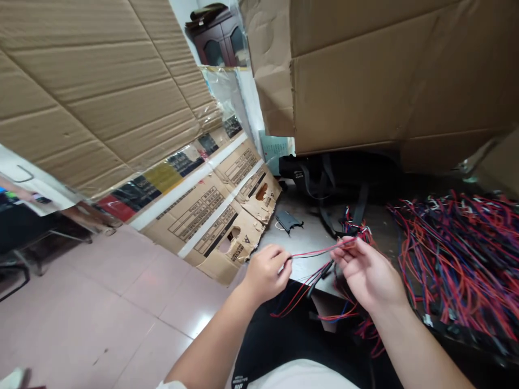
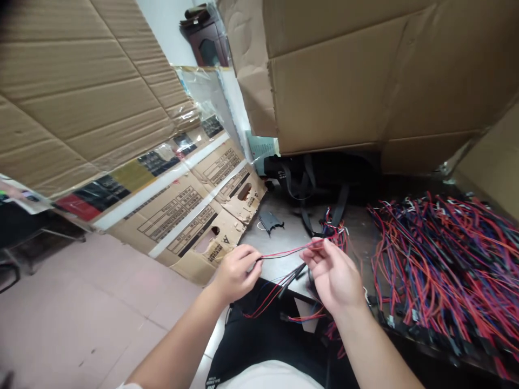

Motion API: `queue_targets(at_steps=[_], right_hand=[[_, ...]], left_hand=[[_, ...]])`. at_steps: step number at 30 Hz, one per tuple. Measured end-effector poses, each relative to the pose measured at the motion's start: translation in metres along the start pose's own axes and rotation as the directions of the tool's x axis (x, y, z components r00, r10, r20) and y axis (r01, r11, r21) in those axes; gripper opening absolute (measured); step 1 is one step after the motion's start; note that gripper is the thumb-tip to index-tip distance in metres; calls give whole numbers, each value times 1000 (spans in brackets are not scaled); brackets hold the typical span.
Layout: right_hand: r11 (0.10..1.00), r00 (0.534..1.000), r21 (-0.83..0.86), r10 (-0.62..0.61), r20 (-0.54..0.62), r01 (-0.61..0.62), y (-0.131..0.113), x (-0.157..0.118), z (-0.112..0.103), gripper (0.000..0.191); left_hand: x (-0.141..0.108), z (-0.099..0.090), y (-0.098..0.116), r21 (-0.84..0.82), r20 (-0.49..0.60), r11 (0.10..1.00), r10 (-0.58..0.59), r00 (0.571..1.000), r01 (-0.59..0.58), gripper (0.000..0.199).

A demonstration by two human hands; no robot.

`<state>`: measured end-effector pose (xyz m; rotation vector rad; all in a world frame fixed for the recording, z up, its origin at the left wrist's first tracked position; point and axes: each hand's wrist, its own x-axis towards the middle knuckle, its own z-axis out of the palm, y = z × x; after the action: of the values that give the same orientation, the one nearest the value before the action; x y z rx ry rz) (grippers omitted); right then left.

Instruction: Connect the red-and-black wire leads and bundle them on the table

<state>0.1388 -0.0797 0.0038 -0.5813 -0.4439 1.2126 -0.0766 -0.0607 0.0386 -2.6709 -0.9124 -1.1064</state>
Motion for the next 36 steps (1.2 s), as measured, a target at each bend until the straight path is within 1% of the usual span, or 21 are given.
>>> queue_targets(at_steps=[2,6,10,14,17,20,23,25,26,28,30,34,36], right_hand=[[998,999,55,32,-41,-29,-10,17,3,7],[986,987,83,150,-60,-145,-25,55,15,12],[982,977,76,183,-112,-175,-36,85,29,15],[960,956,112,270,-118,-257,-48,95,39,20],[950,953,127,295,-63,-286,-56,93,41,25],[968,971,81,238,29,-239,-64,85,43,20],[992,981,-7,122,148,-123,-73,73,48,6],[999,975,-37,25,219,-18,-78,64,52,12],[999,972,-39,-22,233,32,-79,60,54,16],[992,972,-36,-107,210,118,-80,53,57,18],[986,974,-30,-158,164,164,-78,49,60,16],[980,976,-5,-198,92,199,-72,44,62,15],[980,976,1,-200,84,201,-69,43,64,19]], left_hand=[[-3,0,-6,26,-26,1000,-3,1000,3,14],[-7,2,-13,18,-85,999,-26,996,27,14],[-7,7,-15,-39,-64,996,-78,995,75,15],[-7,15,-16,-78,-6,990,-118,993,118,19],[-9,21,-19,-67,25,988,-135,991,136,22],[-12,26,-22,-35,77,989,-141,987,144,23],[-14,28,-24,-10,133,984,-174,976,177,24],[-14,28,-26,8,156,976,-215,964,216,25],[-13,29,-27,16,165,971,-239,957,240,25],[-12,29,-28,29,182,956,-293,939,293,26],[-10,28,-29,35,200,937,-347,916,347,26],[-7,28,-29,47,239,903,-425,873,427,24],[-5,28,-29,48,250,894,-444,861,446,24]])
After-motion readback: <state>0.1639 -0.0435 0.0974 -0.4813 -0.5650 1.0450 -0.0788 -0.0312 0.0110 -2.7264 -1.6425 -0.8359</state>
